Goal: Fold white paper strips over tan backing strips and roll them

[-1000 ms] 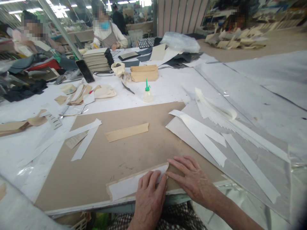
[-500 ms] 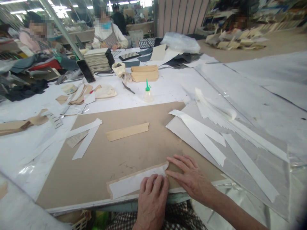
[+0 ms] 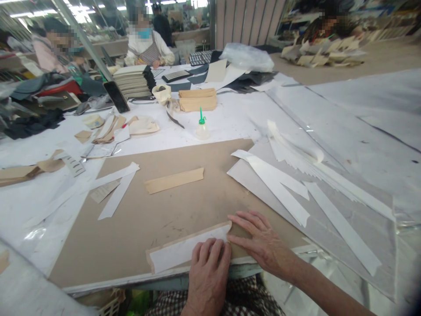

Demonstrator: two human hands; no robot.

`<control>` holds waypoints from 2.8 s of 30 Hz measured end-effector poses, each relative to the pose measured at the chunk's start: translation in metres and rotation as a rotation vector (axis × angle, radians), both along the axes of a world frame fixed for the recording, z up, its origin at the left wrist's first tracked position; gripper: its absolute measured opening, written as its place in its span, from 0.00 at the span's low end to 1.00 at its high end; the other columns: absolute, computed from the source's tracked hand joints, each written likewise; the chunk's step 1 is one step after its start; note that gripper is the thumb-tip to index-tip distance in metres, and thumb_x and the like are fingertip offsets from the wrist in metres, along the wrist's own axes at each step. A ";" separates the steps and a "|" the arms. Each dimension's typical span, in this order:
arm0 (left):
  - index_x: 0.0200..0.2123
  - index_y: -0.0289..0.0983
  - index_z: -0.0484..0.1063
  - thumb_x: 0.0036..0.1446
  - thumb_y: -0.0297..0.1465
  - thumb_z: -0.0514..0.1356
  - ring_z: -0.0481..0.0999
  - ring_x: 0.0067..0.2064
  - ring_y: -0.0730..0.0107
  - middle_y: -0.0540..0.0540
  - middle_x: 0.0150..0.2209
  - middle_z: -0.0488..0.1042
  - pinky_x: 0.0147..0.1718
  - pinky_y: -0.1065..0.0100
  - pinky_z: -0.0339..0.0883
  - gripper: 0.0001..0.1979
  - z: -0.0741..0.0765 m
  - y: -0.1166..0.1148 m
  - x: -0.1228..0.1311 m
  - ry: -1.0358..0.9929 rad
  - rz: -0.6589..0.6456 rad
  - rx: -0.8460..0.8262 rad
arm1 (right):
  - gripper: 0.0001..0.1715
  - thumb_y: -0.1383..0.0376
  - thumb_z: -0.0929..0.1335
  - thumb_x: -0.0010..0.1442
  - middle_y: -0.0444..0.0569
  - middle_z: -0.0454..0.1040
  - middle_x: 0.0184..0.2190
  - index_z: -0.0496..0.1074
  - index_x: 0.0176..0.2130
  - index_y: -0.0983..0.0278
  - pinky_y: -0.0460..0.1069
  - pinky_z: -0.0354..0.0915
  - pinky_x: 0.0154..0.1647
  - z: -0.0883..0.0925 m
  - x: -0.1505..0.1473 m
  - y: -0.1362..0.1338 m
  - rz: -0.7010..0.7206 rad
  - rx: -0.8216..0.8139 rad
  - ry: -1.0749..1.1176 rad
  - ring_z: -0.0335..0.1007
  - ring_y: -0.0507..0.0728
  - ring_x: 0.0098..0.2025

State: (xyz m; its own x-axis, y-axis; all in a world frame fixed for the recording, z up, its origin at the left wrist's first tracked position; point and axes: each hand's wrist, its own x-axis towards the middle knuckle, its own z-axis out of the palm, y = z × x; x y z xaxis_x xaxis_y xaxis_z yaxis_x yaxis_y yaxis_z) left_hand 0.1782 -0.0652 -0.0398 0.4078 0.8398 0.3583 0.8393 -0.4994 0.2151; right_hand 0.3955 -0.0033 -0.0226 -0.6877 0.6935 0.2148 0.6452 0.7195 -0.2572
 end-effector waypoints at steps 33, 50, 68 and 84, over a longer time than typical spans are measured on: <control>0.50 0.36 0.74 0.69 0.27 0.50 0.70 0.53 0.56 0.46 0.50 0.78 0.54 0.52 0.57 0.14 -0.001 -0.001 -0.001 -0.129 -0.027 -0.017 | 0.20 0.75 0.61 0.65 0.51 0.63 0.64 0.74 0.47 0.56 0.66 0.56 0.63 -0.004 -0.012 -0.007 -0.035 -0.093 0.208 0.52 0.62 0.67; 0.50 0.37 0.73 0.67 0.26 0.51 0.72 0.52 0.56 0.45 0.50 0.78 0.54 0.52 0.59 0.14 -0.001 -0.001 -0.001 -0.102 -0.028 0.029 | 0.21 0.76 0.60 0.64 0.51 0.60 0.66 0.76 0.44 0.57 0.67 0.57 0.63 -0.008 -0.013 -0.010 -0.049 -0.057 0.271 0.50 0.64 0.68; 0.54 0.36 0.70 0.62 0.20 0.54 0.71 0.42 0.61 0.43 0.45 0.74 0.39 0.63 0.73 0.18 0.010 0.041 -0.004 -0.046 -0.094 -0.095 | 0.24 0.78 0.60 0.64 0.55 0.71 0.57 0.74 0.52 0.59 0.61 0.68 0.58 -0.013 -0.016 -0.012 -0.259 0.030 0.338 0.63 0.61 0.63; 0.57 0.36 0.68 0.64 0.22 0.54 0.69 0.44 0.60 0.41 0.48 0.73 0.42 0.60 0.72 0.19 0.001 0.038 -0.005 -0.083 -0.094 -0.120 | 0.23 0.76 0.61 0.64 0.53 0.73 0.56 0.75 0.51 0.58 0.60 0.68 0.57 -0.010 -0.016 0.002 -0.235 0.011 0.276 0.65 0.61 0.61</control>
State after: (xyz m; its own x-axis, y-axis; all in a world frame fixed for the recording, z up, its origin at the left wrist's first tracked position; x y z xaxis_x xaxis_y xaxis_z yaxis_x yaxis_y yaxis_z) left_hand 0.1729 -0.0272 -0.0389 0.4595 0.8384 0.2932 0.7672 -0.5410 0.3446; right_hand 0.3797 -0.0009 -0.0330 -0.4252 0.8222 0.3785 0.7006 0.5637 -0.4375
